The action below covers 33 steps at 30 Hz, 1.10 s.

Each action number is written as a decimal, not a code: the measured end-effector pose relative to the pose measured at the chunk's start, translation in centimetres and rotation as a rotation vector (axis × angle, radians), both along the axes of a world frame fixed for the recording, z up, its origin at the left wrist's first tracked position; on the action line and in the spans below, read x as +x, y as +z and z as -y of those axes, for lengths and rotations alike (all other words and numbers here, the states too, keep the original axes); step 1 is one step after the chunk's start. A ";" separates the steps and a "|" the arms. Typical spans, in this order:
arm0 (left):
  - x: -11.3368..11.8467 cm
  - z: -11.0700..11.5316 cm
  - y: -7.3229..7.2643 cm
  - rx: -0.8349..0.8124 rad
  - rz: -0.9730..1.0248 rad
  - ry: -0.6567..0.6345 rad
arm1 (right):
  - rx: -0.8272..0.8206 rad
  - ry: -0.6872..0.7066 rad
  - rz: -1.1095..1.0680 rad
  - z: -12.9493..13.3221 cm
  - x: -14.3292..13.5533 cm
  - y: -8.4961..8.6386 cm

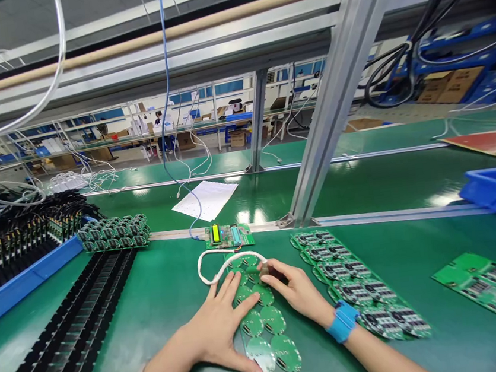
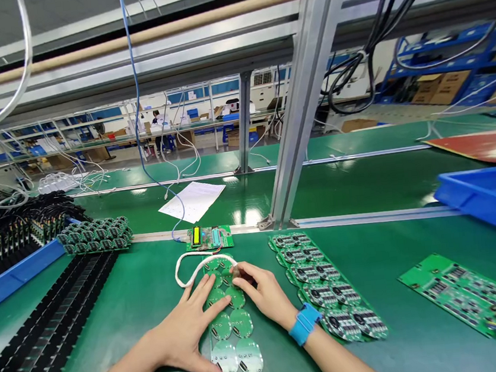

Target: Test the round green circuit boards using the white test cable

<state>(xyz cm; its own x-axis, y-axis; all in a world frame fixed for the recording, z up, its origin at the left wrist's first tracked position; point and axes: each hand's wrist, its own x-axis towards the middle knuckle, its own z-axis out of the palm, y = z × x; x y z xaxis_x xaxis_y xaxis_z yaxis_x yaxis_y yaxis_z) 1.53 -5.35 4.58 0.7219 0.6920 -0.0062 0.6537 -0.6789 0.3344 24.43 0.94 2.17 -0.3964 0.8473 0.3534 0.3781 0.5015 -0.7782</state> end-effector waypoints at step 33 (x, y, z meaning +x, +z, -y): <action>0.0 -0.1 0.0 -0.006 0.016 0.004 | 0.018 -0.015 -0.015 0.0 -0.1 0.1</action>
